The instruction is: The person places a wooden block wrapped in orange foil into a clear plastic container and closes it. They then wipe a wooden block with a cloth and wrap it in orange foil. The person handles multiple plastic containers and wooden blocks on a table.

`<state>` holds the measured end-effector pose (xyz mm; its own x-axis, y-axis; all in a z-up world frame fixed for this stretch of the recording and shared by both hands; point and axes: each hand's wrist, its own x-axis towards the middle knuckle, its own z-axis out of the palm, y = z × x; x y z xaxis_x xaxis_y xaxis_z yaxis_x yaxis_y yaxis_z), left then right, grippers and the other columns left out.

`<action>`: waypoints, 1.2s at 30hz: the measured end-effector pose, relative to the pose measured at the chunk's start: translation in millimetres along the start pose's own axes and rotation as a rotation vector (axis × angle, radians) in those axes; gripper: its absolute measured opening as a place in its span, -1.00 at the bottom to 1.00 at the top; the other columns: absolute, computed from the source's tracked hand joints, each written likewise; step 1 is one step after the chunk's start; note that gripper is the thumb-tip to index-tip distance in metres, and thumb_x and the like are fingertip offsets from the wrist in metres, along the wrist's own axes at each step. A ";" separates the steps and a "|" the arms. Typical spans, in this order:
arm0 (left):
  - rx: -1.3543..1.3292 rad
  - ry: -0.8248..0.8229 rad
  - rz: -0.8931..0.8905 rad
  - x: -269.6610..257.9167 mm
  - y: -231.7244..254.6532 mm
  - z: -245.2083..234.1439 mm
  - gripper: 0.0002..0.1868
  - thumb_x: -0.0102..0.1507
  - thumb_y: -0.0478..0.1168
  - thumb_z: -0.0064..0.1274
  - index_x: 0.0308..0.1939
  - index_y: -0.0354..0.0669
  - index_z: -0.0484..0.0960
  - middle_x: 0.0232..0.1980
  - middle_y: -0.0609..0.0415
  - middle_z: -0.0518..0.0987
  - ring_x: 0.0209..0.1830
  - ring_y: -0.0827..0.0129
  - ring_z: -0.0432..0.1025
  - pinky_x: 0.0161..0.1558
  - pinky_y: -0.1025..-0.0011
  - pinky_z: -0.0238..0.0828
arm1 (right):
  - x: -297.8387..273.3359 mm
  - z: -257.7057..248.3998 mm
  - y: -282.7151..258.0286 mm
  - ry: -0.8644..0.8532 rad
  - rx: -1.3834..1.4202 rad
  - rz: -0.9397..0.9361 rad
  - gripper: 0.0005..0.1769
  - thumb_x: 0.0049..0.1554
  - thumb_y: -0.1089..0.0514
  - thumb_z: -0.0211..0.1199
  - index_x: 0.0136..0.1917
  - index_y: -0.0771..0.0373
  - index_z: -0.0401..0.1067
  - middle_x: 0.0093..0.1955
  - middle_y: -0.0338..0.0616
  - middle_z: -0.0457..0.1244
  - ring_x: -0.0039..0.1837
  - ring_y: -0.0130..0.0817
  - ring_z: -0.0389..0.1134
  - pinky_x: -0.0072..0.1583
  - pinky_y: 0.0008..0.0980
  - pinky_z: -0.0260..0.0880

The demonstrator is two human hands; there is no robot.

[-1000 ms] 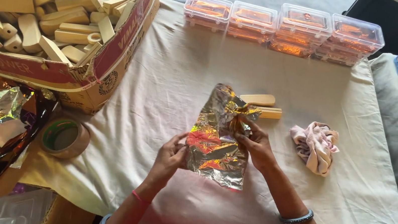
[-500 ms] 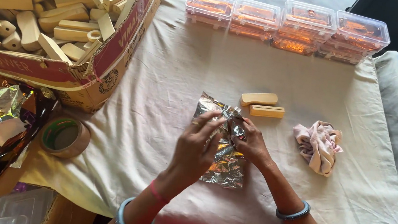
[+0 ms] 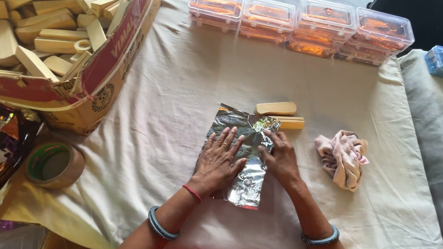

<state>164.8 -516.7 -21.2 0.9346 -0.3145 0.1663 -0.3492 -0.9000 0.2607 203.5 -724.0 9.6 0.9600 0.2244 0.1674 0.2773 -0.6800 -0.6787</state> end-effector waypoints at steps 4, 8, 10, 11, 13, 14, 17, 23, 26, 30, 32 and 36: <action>0.018 0.015 0.010 -2.0 2.9 -9.5 -0.23 0.39 0.29 -0.34 0.58 0.02 0.12 0.67 -0.04 -0.04 0.67 0.18 -0.19 0.55 0.05 -0.38 | 9.9 -12.6 31.8 0.077 -0.086 0.122 -0.62 0.16 0.06 0.35 0.24 0.12 0.52 0.21 -0.08 0.35 -0.02 -0.35 0.44 0.06 -0.37 0.57; 0.002 -0.019 -0.012 -1.4 5.5 -18.0 -0.21 0.37 0.31 -0.32 0.58 0.02 0.12 0.68 -0.03 -0.05 0.67 0.19 -0.20 0.55 0.05 -0.38 | 35.3 -35.2 49.7 0.192 -0.092 0.107 -0.76 0.19 0.12 0.30 0.14 0.11 0.59 0.14 -0.17 0.40 -0.06 -0.37 0.45 0.05 -0.38 0.57; 0.031 -0.099 -0.028 -1.9 5.9 -18.8 -0.17 0.35 0.35 -0.29 0.57 0.00 0.10 0.68 -0.05 -0.08 0.68 0.20 -0.22 0.56 0.06 -0.40 | 51.9 -41.0 54.2 0.337 -0.217 -0.059 -0.79 0.20 0.18 0.33 0.12 0.14 0.61 0.12 -0.14 0.43 0.06 -0.26 0.41 0.14 -0.26 0.49; 0.029 -0.101 -0.030 -2.9 4.9 -15.5 -0.17 0.35 0.35 -0.29 0.57 0.00 0.10 0.68 -0.05 -0.08 0.68 0.20 -0.22 0.56 0.06 -0.40 | 60.5 -42.4 51.8 0.335 -0.217 -0.058 -0.79 0.20 0.18 0.33 0.12 0.14 0.61 0.12 -0.14 0.43 0.06 -0.26 0.41 0.14 -0.26 0.49; -0.015 0.055 0.024 -2.7 2.3 -10.1 -0.15 0.35 0.35 -0.29 0.59 -0.03 0.10 0.67 -0.05 -0.05 0.66 0.16 -0.19 0.53 0.03 -0.39 | 80.3 -46.6 46.0 0.339 -0.347 -0.248 -0.76 0.14 0.18 0.40 0.11 0.16 0.61 0.10 -0.12 0.43 0.23 -0.10 0.37 0.27 -0.17 0.41; -0.015 0.056 0.022 -2.5 3.3 -10.8 -0.15 0.35 0.35 -0.29 0.59 -0.03 0.10 0.67 -0.05 -0.05 0.66 0.16 -0.19 0.53 0.03 -0.39 | 89.6 -44.0 49.2 0.338 -0.347 -0.250 -0.76 0.14 0.18 0.40 0.11 0.16 0.61 0.10 -0.12 0.43 0.23 -0.10 0.37 0.27 -0.17 0.41; -0.008 -0.019 -0.024 -3.1 3.9 -11.2 -0.16 0.35 0.35 -0.30 0.59 0.01 0.09 0.66 -0.05 -0.04 0.67 0.16 -0.21 0.56 0.03 -0.41 | 114.5 -36.9 54.8 0.179 -0.405 -0.329 -0.66 0.06 0.13 0.40 0.14 0.08 0.62 0.13 -0.14 0.43 0.28 -0.10 0.34 0.28 -0.12 0.38; -0.024 -0.015 -0.027 -3.3 6.2 -20.1 -0.16 0.35 0.35 -0.30 0.58 -0.02 0.13 0.65 -0.07 0.03 0.67 0.07 -0.18 0.58 0.03 -0.40 | 137.9 -39.6 54.9 -0.199 -0.489 0.003 -0.49 0.06 -0.11 0.38 0.29 -0.12 0.51 0.29 -0.33 0.34 0.41 -0.24 0.22 0.31 0.06 0.14; 0.006 0.082 0.012 -5.3 8.4 -22.3 -0.17 0.34 0.35 -0.25 0.53 -0.10 0.21 0.61 -0.14 0.09 0.63 0.02 -0.13 0.54 0.02 -0.37 | 136.9 -38.1 68.2 -0.273 -0.483 -0.003 -0.48 0.10 -0.12 0.34 0.33 -0.12 0.44 0.30 -0.29 0.29 0.43 -0.22 0.16 0.29 0.09 0.04; -0.041 0.040 -0.016 -7.3 13.2 -40.6 -0.24 0.33 0.31 -0.18 0.44 -0.11 0.34 0.51 -0.08 0.26 0.60 0.02 -0.03 0.55 -0.01 -0.30 | 107.4 -50.0 40.1 -0.005 -0.547 -0.185 -0.66 0.22 -0.06 0.29 0.22 0.06 0.47 0.13 -0.15 0.34 0.26 -0.16 0.29 0.22 0.04 0.21; -0.018 0.019 -0.022 -7.8 13.5 -42.5 -0.26 0.33 0.30 -0.16 0.40 -0.13 0.38 0.47 -0.07 0.32 0.60 0.00 -0.02 0.57 0.00 -0.28 | 78.0 -50.0 36.6 0.126 -0.455 -0.231 -0.70 0.28 -0.03 0.28 0.19 0.15 0.46 0.08 -0.09 0.34 0.19 -0.12 0.34 0.16 0.00 0.33; -0.041 -0.048 -0.028 -5.4 9.4 -35.4 -0.25 0.29 0.28 -0.14 0.40 -0.12 0.41 0.44 -0.05 0.36 0.55 0.06 0.06 0.58 -0.02 -0.26 | -3.4 -52.9 -6.0 -0.336 0.155 -0.407 -0.66 0.15 0.15 0.38 0.19 0.20 0.48 0.13 -0.13 0.42 0.11 -0.30 0.48 0.12 -0.23 0.55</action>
<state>154.1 -512.8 14.0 0.9457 -0.3048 0.1129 -0.3249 -0.8959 0.3031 200.6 -757.7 50.9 0.7042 0.6757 0.2182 0.5907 -0.3869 -0.7081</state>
